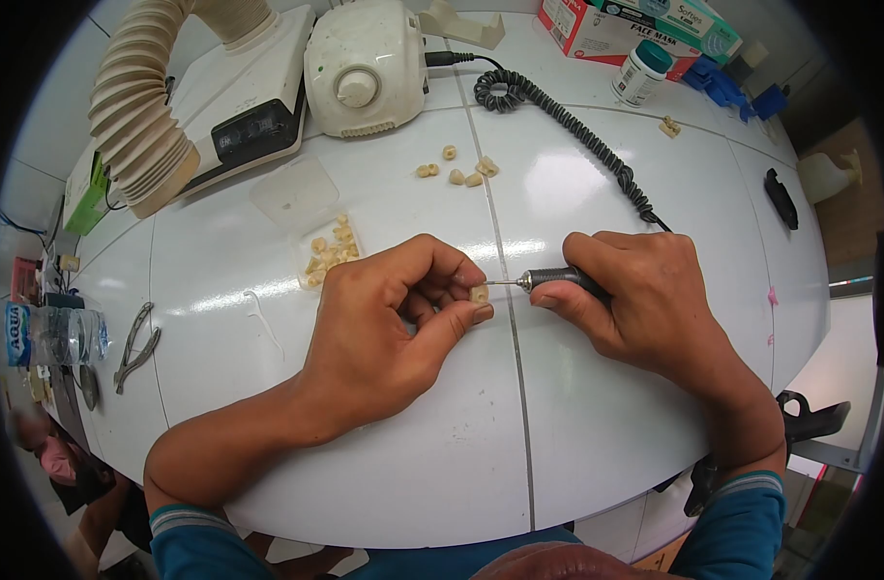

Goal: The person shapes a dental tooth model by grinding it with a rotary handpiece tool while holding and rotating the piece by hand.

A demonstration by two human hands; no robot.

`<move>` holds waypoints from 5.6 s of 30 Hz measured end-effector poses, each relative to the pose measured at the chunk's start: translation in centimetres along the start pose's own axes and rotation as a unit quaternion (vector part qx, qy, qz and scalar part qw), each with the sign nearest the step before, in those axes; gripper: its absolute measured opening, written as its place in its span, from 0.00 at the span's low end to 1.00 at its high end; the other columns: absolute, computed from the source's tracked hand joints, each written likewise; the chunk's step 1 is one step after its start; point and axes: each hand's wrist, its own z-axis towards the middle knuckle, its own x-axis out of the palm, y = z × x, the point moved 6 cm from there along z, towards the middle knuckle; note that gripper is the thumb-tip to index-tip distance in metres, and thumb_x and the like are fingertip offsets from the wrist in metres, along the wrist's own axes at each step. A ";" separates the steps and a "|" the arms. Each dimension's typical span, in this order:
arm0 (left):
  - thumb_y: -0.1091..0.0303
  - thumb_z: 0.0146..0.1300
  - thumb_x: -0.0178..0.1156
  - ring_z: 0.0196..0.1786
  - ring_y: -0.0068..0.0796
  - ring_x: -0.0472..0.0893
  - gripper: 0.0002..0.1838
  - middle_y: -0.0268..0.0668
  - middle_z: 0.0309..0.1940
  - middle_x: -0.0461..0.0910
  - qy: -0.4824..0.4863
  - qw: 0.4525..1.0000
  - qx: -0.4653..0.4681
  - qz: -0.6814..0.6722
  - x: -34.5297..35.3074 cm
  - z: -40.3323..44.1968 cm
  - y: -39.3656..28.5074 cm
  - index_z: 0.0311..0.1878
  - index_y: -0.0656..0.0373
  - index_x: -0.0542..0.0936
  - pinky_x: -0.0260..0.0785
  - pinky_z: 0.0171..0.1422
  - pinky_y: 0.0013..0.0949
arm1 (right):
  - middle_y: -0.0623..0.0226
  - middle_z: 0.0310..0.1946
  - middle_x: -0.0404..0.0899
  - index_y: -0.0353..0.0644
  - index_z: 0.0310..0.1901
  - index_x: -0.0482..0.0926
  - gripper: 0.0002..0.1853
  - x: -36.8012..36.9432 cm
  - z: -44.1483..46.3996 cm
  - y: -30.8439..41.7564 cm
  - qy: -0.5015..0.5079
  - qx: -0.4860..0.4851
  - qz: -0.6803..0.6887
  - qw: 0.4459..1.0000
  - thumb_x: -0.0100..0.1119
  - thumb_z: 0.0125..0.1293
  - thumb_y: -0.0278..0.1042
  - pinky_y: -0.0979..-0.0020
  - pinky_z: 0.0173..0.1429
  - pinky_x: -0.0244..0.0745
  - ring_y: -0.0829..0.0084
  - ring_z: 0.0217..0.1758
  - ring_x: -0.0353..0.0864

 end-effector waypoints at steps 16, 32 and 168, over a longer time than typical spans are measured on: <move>0.82 0.75 0.71 0.47 0.20 0.91 0.10 0.40 0.47 0.92 0.009 1.000 0.014 -0.018 0.0 0.1 -0.2 0.56 0.67 0.84 0.83 0.52 0.24 | 0.66 0.19 0.81 0.45 0.32 0.84 0.30 -0.1 0.0 0.0 0.009 0.000 0.006 1.000 0.68 0.78 0.68 0.57 0.26 0.69 0.60 0.20 0.82; 0.82 0.78 0.69 0.54 0.23 0.92 0.09 0.46 0.53 0.91 0.020 0.996 -0.015 -0.080 0.3 0.2 0.5 0.56 0.67 0.80 0.87 0.60 0.27 | 0.64 0.20 0.81 0.44 0.33 0.82 0.29 -0.4 0.1 -0.1 -0.004 0.003 0.050 0.999 0.73 0.75 0.65 0.57 0.26 0.68 0.58 0.22 0.82; 0.76 0.76 0.73 0.50 0.17 0.87 0.12 0.34 0.48 0.87 0.014 0.991 -0.006 -0.130 0.3 0.5 0.9 0.56 0.66 0.83 0.84 0.57 0.25 | 0.55 0.15 0.75 0.43 0.29 0.85 0.33 -0.8 0.0 0.6 0.060 0.072 0.041 0.995 0.63 0.81 0.67 0.50 0.31 0.72 0.48 0.22 0.80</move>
